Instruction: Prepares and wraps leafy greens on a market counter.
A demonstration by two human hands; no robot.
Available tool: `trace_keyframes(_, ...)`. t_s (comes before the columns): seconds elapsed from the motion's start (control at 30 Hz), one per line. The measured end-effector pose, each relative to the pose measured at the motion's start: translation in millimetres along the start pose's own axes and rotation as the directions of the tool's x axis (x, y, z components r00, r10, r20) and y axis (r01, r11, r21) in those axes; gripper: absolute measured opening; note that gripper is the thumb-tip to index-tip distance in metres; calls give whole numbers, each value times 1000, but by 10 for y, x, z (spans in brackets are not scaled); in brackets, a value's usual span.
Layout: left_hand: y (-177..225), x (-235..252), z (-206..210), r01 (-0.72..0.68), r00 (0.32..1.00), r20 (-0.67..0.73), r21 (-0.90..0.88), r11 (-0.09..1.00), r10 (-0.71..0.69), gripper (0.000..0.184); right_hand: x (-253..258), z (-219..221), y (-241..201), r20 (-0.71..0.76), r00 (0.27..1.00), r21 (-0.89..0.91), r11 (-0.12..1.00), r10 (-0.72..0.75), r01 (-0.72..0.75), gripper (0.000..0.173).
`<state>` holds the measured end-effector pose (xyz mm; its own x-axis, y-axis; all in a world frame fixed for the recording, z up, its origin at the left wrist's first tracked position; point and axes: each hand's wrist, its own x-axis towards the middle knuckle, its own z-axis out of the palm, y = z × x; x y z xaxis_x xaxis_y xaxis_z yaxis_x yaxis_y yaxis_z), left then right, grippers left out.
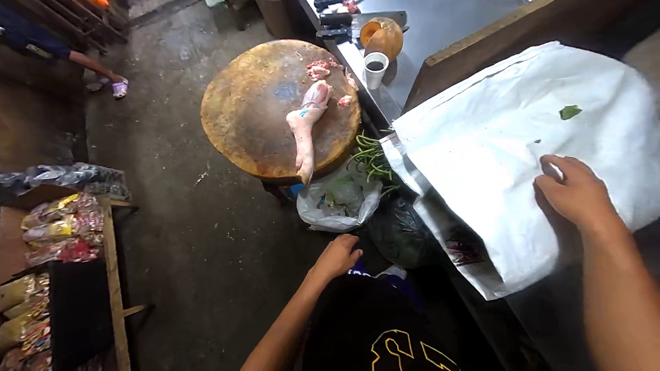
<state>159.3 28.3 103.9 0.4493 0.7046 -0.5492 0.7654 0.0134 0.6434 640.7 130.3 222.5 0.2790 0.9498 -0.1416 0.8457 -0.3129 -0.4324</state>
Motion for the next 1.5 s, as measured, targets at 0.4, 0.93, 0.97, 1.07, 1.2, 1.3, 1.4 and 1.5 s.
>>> trace_keyframes(0.4, -858, 118, -648, 29, 997, 74, 48, 998, -32, 42, -301, 59, -348, -154, 971, 59, 982, 184, -177, 51)
trace_keyframes(0.93, 603, 341, -394, -509, 859, -77, -20, 860, 506, 34, -1625, 293, -581, -323, 927, 361, 930, 191, -66, 40)
trace_keyframes(0.97, 736, 346, -344, -545, 838, -52, -20, 838, 544, 35, -1852, 320, -632, -291, 936, 441, 896, 196, -51, 39)
trace_keyframes(1.07, 980, 377, -152, -571, 820, 56, 4, 821, 570, 38, -2530, 467, -691, -69, 967, 655, 742, 245, -141, 36)
trace_keyframes(1.2, 943, 399, 153, -466, 867, 276, 150, 872, 415, 43, -3223, 967, -471, 246, 936, 698, 624, 253, -352, 37)
trace_keyframes(1.3, 827, 346, 360, -374, 875, 417, 258, 891, 246, 45, -3549, 1320, -234, 414, 863, 576, 651, 288, -494, 39)
trace_keyframes(1.4, 695, 248, 537, -337, 873, 453, 290, 896, 182, 42, -3725, 1493, -17, 558, 786, 452, 697, 266, -557, 43)
trace_keyframes(1.5, 658, 168, 691, -311, 881, 444, 278, 909, 166, 40, -3787, 1475, 167, 617, 746, 388, 728, 250, -565, 45)
